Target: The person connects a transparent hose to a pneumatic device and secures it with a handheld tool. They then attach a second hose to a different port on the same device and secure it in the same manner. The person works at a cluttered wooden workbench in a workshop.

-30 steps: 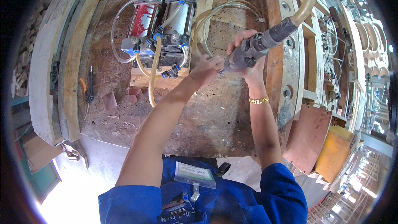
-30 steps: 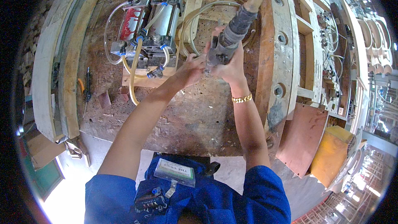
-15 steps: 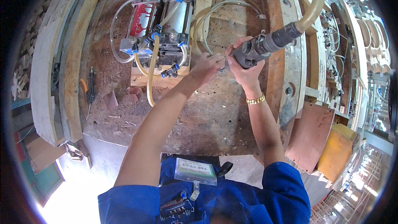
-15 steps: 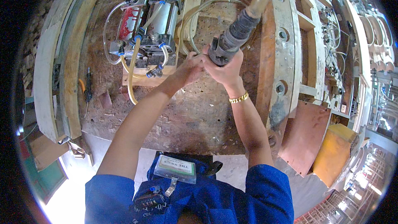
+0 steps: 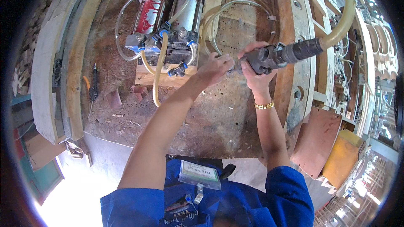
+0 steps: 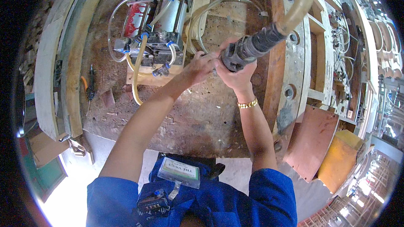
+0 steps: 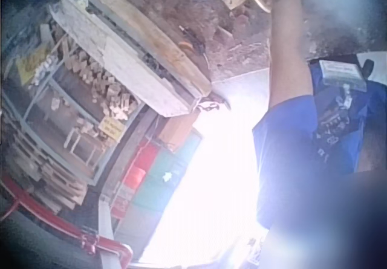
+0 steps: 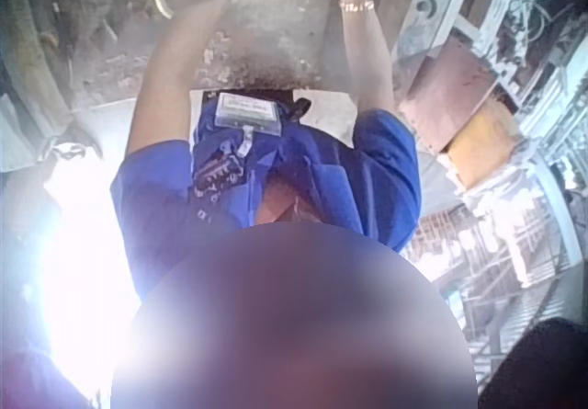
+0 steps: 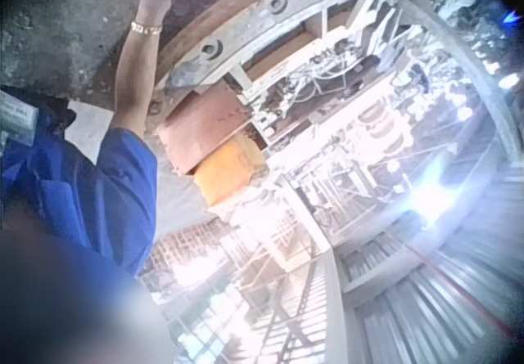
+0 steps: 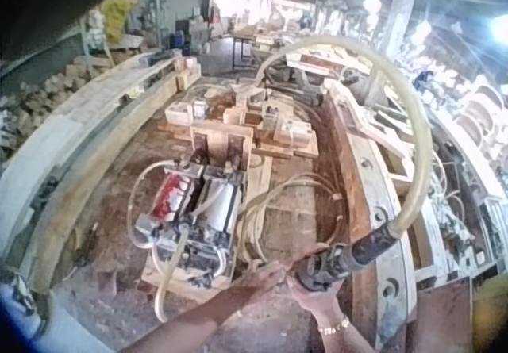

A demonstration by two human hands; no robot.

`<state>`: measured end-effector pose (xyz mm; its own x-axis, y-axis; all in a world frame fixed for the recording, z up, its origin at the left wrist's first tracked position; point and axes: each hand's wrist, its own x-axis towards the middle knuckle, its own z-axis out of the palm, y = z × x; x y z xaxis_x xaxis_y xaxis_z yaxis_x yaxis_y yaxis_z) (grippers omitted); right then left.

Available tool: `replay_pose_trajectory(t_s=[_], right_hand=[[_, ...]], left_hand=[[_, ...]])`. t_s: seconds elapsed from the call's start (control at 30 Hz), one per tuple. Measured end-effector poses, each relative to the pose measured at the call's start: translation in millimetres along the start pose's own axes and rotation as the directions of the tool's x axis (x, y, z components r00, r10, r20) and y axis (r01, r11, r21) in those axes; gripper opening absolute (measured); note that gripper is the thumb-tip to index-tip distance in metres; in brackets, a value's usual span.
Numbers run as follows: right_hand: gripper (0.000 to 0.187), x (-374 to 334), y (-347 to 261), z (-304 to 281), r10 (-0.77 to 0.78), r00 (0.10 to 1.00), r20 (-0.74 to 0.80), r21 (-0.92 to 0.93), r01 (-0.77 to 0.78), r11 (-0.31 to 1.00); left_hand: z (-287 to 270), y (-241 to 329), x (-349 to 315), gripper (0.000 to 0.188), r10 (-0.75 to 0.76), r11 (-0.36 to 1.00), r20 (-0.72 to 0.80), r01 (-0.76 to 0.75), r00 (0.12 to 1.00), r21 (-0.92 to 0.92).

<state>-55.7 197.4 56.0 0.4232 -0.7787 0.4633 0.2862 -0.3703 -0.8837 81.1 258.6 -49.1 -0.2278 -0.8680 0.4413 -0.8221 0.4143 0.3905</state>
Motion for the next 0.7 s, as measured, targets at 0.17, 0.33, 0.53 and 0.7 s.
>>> replay_pose_trajectory(t_s=[0.17, 0.33, 0.53, 0.7], right_hand=[[0.056, 0.1, 0.1, -3.0, 0.049, 0.999, 0.007, 0.085, -0.050, 0.995], [0.056, 2.6, -1.1, -3.0, 0.021, 0.999, 0.027, 0.107, -0.024, 0.994], [0.051, 2.6, 1.6, -3.0, -0.004, 1.000, 0.020, 0.123, 0.001, 0.992], [0.048, 3.2, 2.8, -4.6, -0.047, 0.997, 0.059, 0.062, 0.043, 0.997]], left_hand=[[-1.8, -0.6, 1.4, 0.042, -0.035, 0.999, 0.112, 0.038, 0.993, -0.017], [-4.9, -0.1, 1.8, 0.041, -0.020, 0.999, 0.069, 0.022, 0.997, -0.030], [-3.4, -0.5, 1.9, 0.042, -0.014, 1.000, 0.074, 0.016, 0.997, -0.027], [0.2, -2.8, 0.8, 0.043, 0.009, 1.000, 0.013, -0.009, 1.000, -0.011]])
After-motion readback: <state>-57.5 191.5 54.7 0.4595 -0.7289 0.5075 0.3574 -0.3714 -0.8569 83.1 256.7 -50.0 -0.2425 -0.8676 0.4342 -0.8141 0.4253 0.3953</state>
